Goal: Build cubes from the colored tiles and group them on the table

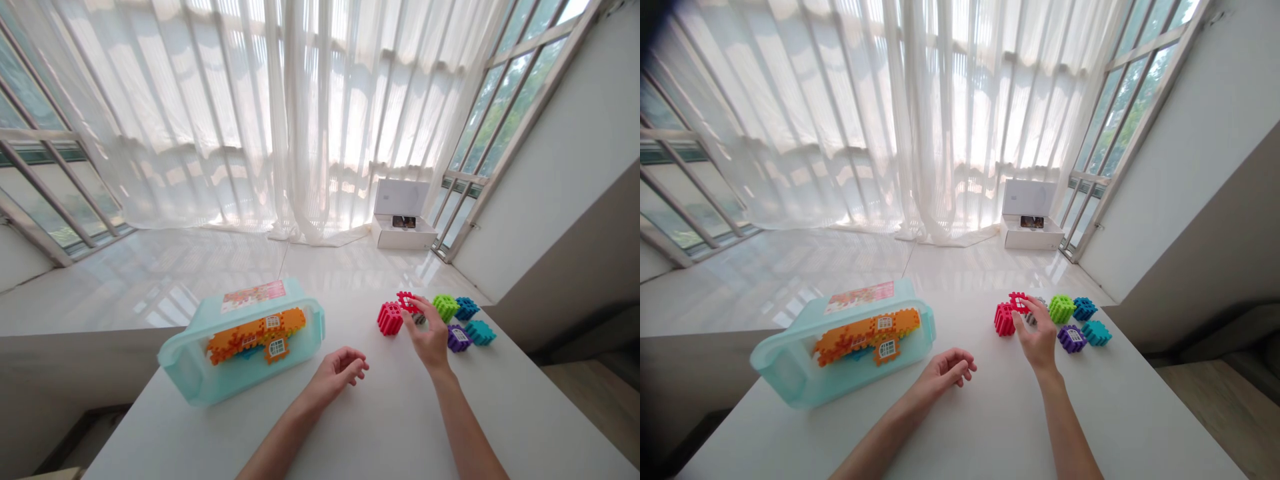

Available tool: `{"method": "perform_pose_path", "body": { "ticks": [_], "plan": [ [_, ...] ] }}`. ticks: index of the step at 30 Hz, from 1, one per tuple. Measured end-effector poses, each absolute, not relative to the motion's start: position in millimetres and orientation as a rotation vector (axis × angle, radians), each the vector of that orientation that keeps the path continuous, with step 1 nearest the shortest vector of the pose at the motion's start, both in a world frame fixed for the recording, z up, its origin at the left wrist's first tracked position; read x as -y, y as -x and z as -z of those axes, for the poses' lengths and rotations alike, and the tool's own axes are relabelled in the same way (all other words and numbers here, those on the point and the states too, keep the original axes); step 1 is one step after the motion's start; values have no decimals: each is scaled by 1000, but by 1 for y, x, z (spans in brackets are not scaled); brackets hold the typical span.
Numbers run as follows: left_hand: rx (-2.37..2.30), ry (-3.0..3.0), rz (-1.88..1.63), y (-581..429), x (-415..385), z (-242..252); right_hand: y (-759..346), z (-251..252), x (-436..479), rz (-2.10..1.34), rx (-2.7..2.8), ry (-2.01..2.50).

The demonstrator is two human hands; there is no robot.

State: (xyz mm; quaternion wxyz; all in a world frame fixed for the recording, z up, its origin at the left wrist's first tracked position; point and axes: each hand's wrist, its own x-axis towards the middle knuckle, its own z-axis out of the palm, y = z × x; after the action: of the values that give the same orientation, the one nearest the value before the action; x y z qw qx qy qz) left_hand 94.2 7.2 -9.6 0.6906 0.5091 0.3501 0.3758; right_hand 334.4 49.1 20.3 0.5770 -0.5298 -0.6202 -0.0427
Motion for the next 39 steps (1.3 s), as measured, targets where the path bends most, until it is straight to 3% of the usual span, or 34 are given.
{"method": "perform_pose_path", "body": {
  "ticks": [39],
  "plan": [
    [-817,-1188,-792,-95,-3,-1,-338,-5,-56,-15,1426,1297]
  ]
}}
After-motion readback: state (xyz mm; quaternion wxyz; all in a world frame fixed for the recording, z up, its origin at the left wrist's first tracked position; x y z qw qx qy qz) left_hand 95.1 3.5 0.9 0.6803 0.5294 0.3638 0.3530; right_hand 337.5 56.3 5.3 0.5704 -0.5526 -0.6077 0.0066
